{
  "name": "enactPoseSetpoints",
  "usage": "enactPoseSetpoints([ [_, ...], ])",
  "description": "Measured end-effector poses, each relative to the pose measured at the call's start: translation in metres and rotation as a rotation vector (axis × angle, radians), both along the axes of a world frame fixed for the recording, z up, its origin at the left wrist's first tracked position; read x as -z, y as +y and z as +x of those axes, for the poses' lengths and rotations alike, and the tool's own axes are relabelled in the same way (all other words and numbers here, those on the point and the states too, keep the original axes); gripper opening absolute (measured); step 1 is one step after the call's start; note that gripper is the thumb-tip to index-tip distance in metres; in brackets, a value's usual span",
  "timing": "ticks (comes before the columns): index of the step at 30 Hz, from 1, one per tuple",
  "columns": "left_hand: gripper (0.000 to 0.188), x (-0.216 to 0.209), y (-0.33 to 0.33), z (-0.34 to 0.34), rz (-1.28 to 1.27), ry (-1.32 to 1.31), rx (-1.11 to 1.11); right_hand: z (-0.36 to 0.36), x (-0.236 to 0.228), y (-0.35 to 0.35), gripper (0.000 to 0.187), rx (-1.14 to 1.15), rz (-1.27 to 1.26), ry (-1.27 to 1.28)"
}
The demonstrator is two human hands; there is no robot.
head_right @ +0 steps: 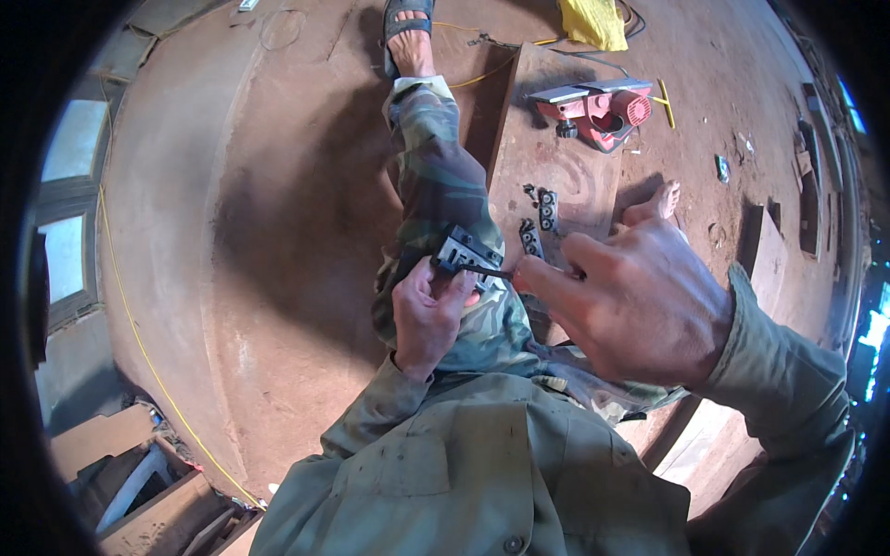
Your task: The person sits on the floor and uses a screwdriver to tighten screws on a small metal electrical component. They then place a chain of small metal rings onto a red and silver power tool and use a yellow T-handle Allen key to tighten the assembly.
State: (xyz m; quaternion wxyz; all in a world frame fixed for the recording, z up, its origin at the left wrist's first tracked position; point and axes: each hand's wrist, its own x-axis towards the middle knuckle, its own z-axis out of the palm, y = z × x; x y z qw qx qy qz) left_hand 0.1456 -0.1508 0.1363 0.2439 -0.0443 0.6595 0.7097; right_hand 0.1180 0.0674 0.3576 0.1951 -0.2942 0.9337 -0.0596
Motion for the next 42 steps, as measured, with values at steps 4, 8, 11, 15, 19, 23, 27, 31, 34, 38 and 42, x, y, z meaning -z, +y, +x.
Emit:
enactPoseSetpoints([
  [4,0.014,-0.008,-0.002,0.002,0.059,-0.024,-0.017,-0.004,0.001,-0.004,0.052,0.028,-0.052,-0.027],
  [8,0.015,-0.01,-0.001,0.002,0.086,-0.053,-0.027,-0.011,0.003,-0.007,0.05,0.067,-0.106,-0.065],
  [11,0.016,-0.005,0.002,0.008,0.123,-0.053,-0.067,-0.008,0.007,-0.011,0.044,0.136,-0.119,-0.064],
  [15,0.017,0.003,0.001,0.014,0.131,-0.045,-0.067,0.0,0.013,-0.013,0.036,0.315,-0.193,-0.132],
  [19,0.014,-0.001,-0.003,0.01,-0.031,0.021,-0.038,0.011,0.013,-0.017,0.032,0.398,-0.29,-0.126],
  [23,0.014,-0.01,-0.002,0.003,0.154,-0.011,-0.128,0.016,0.001,-0.009,0.029,0.201,-0.177,-0.053],
  [27,0.015,-0.016,-0.005,-0.001,0.223,-0.063,-0.114,0.034,-0.005,0.004,0.033,0.247,-0.273,-0.003],
  [31,0.017,-0.02,-0.011,-0.008,0.252,-0.125,-0.092,0.061,-0.001,0.024,0.034,0.342,-0.272,0.024],
  [34,0.018,-0.021,-0.01,-0.012,0.222,-0.13,-0.063,0.073,0.016,0.03,0.037,0.374,-0.412,0.043],
  [38,0.017,-0.019,-0.007,-0.011,0.206,-0.13,-0.064,0.079,0.029,0.034,0.04,0.423,-0.442,0.015],
  [42,0.018,-0.018,-0.006,-0.01,0.208,-0.141,-0.07,0.077,0.033,0.034,0.041,0.422,-0.47,0.016],
])
